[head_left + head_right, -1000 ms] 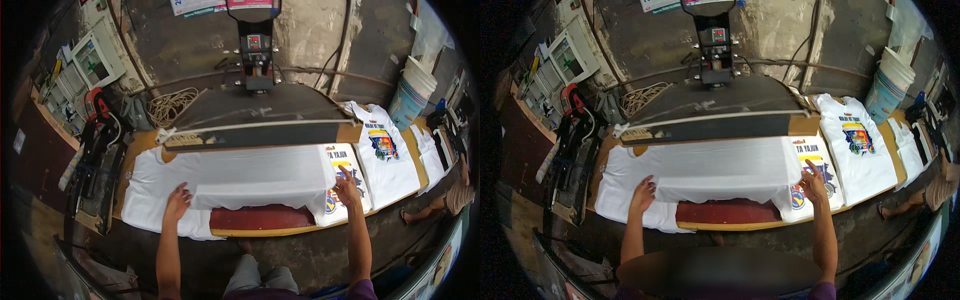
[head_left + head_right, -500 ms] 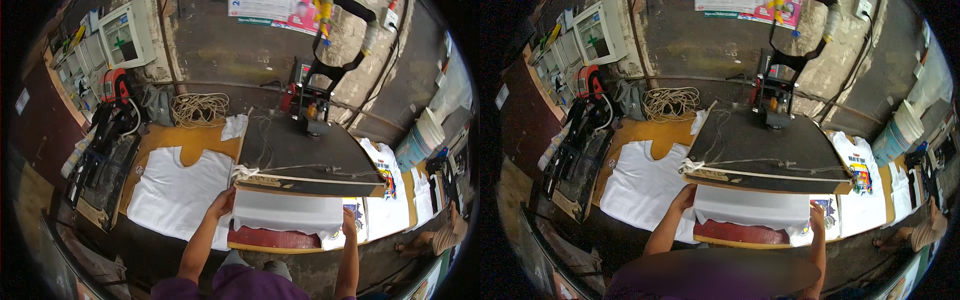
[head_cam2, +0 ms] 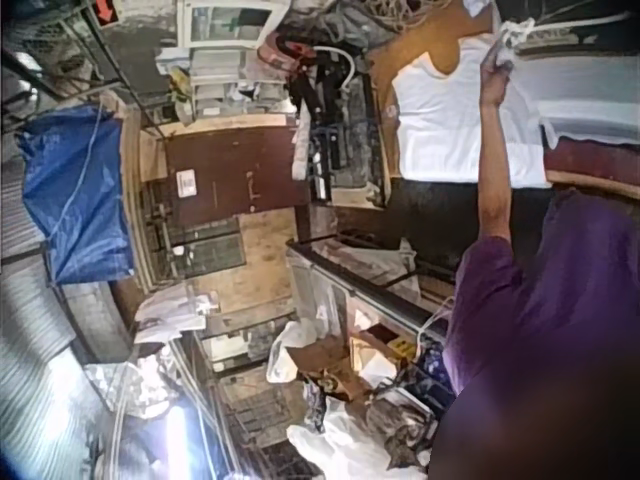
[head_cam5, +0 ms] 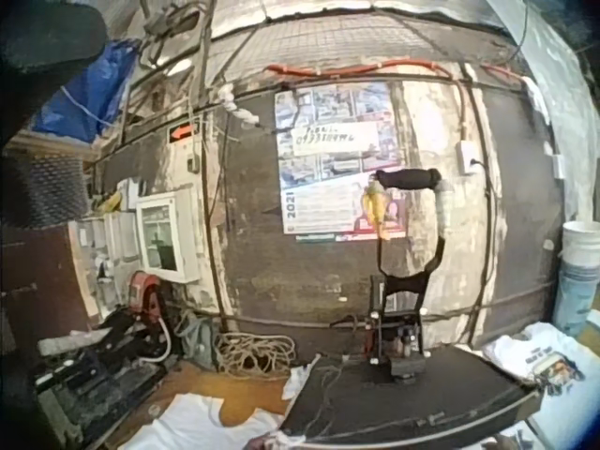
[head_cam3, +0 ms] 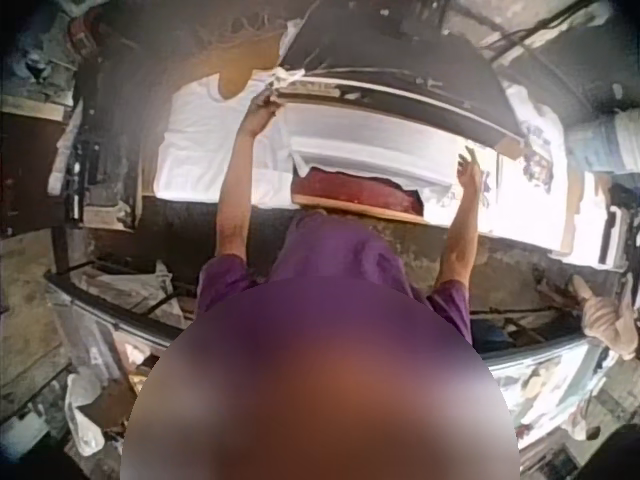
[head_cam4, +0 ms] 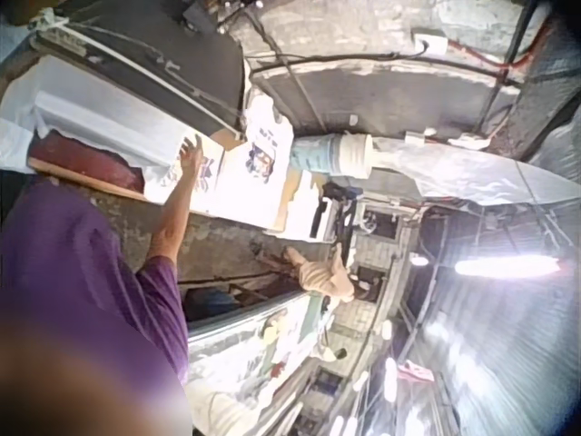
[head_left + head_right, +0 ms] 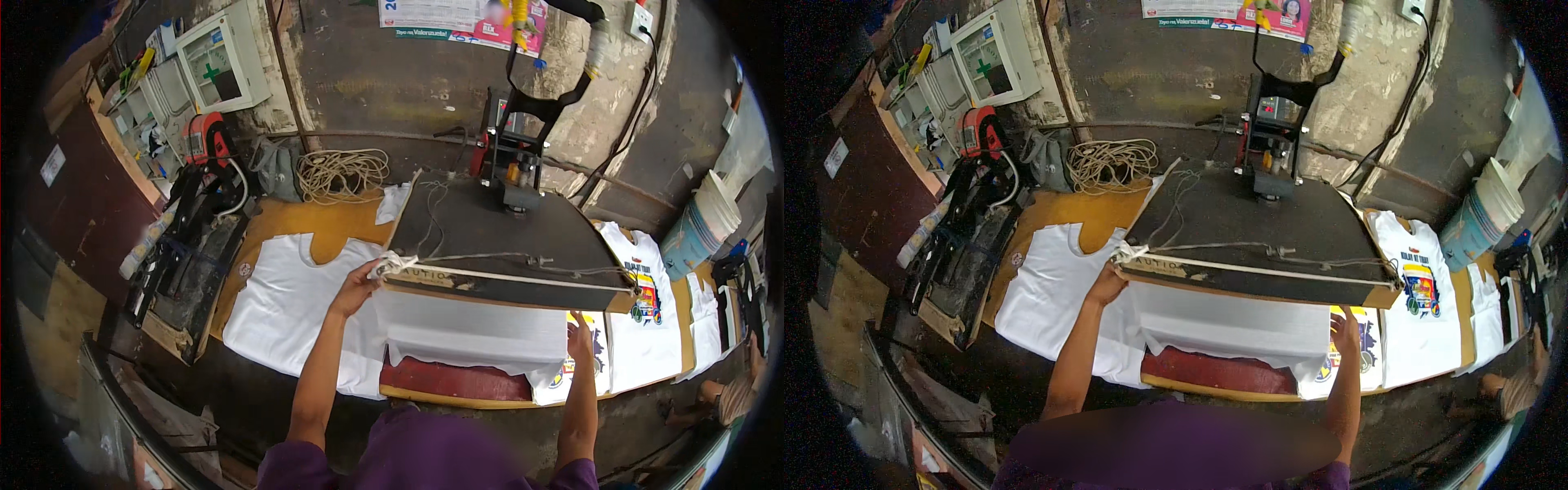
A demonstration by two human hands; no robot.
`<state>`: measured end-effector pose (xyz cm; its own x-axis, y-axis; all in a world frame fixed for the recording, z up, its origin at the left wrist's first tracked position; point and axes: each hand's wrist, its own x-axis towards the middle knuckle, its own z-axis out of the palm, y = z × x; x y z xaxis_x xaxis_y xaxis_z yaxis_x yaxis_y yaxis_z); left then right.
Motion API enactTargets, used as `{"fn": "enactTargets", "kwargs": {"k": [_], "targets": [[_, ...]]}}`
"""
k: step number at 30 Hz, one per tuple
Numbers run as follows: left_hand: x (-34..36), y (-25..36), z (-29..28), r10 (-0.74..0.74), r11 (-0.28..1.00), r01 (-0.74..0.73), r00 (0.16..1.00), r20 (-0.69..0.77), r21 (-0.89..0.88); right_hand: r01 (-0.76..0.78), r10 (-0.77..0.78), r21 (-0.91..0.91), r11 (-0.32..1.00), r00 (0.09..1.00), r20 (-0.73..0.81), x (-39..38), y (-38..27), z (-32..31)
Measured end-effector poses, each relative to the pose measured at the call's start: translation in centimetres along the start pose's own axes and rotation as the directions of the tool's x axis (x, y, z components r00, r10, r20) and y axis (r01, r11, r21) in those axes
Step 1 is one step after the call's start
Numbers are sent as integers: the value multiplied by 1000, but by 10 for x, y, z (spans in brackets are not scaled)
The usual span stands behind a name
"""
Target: Operating a heat press machine to print designs on white t-shirts.
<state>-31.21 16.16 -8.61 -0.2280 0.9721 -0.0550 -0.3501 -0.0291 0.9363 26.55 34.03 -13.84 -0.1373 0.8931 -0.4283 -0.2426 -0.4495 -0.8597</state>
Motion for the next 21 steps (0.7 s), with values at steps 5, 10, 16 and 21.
{"fn": "enactTargets", "kwargs": {"k": [5, 10, 16, 21], "targets": [[-7, 22, 0, 140, 856, -183, 982, 125, 483, -18, 25, -101, 995, 997, 67, 25, 21, 14], [-10, 32, -8, 168, 774, -221, 975, 143, 594, 50, -251, 579, 814, 929, 272, 16, 9, 27], [1, 33, -21, 70, 747, -75, 997, 35, 660, 179, -181, 34, 983, 942, 281, -12, -64, -11], [2, 34, -23, 84, 740, -133, 991, 106, 659, 253, -219, -75, 965, 925, 311, -21, -85, -10]]}}
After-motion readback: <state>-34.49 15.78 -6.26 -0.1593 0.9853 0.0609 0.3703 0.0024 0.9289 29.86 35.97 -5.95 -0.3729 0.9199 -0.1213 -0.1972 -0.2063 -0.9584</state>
